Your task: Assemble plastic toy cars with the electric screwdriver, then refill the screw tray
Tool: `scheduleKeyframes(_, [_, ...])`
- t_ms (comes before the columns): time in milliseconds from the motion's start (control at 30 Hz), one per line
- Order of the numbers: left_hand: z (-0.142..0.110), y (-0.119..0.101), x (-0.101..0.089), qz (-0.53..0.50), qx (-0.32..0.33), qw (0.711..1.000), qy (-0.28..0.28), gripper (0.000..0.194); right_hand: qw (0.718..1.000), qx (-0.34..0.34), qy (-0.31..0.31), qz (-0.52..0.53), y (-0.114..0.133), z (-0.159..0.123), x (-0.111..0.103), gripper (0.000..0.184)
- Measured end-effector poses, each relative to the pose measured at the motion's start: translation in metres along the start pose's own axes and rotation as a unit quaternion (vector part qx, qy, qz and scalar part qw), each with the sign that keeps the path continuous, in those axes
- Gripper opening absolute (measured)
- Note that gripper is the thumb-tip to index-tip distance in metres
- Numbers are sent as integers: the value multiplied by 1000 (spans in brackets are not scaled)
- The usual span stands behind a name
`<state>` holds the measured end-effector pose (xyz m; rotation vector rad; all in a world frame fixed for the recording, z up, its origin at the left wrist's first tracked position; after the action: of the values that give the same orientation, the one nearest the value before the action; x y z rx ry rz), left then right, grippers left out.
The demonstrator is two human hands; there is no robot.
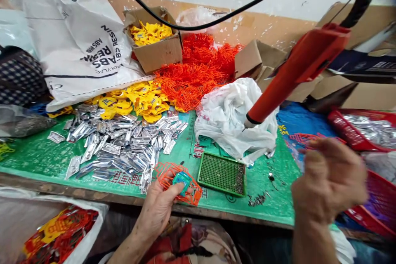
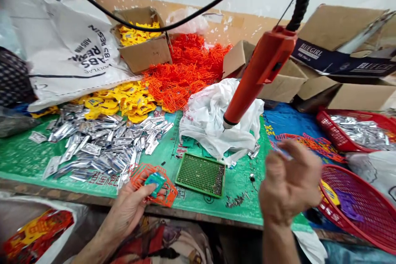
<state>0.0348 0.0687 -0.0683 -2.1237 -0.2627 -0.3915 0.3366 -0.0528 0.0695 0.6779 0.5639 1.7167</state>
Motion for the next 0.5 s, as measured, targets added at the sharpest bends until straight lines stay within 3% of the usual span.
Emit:
scheduleKeyframes(33, [-2,3,4,0,-14,1000,13,35,999,-26,-18,8,-5,21,-2,38])
scheduleKeyframes(67, [-4,6,8,0,-26,999,27,33,1000,-22,3,22,-14,40,4,44])
scheduleKeyframes(133, [-9,11,15,2,-45,997,56,29,996,12,77,35,-30,69,31,52])
scheduleKeyframes(200, [-14,15,21,11,-55,995,84,27,980,88,165,65,-42,83,69,61])
scheduleKeyframes(300, [-17,19,22,22,-58,993,103,26,928,203,296,99,-42,75,130,59])
scheduleKeyframes(367, [-16,19,18,29,-54,993,96,25,896,245,355,101,-32,61,160,56])
scheduleKeyframes(500, [-12,19,9,50,-46,994,89,23,876,274,365,154,-4,33,180,48])
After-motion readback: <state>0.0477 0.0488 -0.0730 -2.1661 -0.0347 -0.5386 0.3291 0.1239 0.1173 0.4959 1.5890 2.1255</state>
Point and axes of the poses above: each hand's wrist, its own z-axis towards the middle knuckle, its own x-axis out of the palm, y = z × x, the point moved 8 cm from there along z, towards the middle knuckle, and after that the axes turned 8 degrees about -y, right-handed, at the moved point
